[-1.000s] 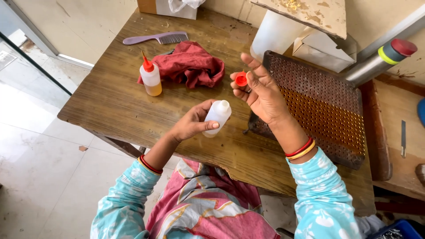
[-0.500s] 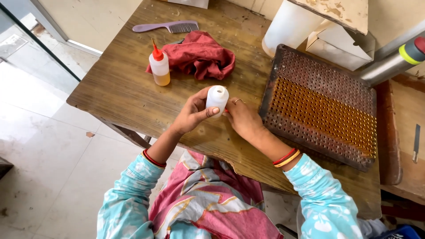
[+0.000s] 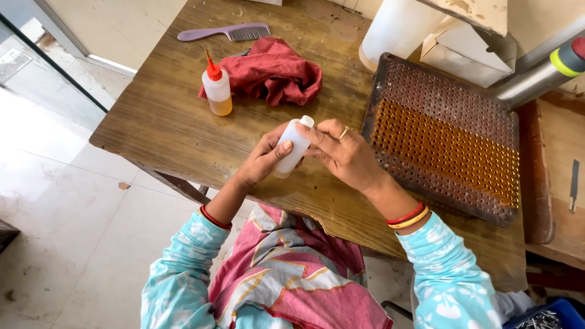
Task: Oiling a metal tray with a squeeze bottle and refilling small bottles with liquid from a pitcher in a workshop environment.
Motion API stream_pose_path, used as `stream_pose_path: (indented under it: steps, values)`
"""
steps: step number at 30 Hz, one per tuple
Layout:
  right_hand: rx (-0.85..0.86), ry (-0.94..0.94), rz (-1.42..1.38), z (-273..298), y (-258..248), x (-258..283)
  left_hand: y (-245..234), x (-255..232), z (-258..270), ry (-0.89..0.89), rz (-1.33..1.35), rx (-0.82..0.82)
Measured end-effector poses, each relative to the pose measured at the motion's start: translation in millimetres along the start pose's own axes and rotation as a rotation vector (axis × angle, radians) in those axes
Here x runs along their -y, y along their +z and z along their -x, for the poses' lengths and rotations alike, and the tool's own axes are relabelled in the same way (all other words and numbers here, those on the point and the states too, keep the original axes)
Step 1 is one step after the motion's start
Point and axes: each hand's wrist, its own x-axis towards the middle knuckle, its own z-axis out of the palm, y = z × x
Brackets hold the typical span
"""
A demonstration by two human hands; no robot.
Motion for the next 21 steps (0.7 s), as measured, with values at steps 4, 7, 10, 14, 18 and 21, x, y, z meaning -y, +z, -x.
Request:
stream_pose_path:
  steps: [4,7,10,14,18,21]
  values:
    - [-0.062,-0.063,-0.114,8.3,1.4,-2.8,4.4,-0.8,4.9,-0.016,-0.008,0.027]
    - [-0.121,-0.099,-0.141,17.3,6.8,-1.8,11.3,-3.3,8.2,-0.021,0.041,0.053]
    - [-0.184,-0.087,-0.141,22.4,8.1,-2.8,12.0,-0.9,5.5,-0.01,0.123,0.091]
    - [-0.182,-0.057,-0.166,16.7,-2.8,1.6,10.5,-5.4,7.1,-0.026,0.112,0.112]
    - [-0.034,-0.102,-0.194,2.0,-22.0,10.2,8.6,2.3,7.7,-0.066,-0.012,0.09]
    - [0.134,-0.08,0.04,-0.5,-22.8,15.9,9.5,8.6,10.0,-0.106,-0.033,0.069]
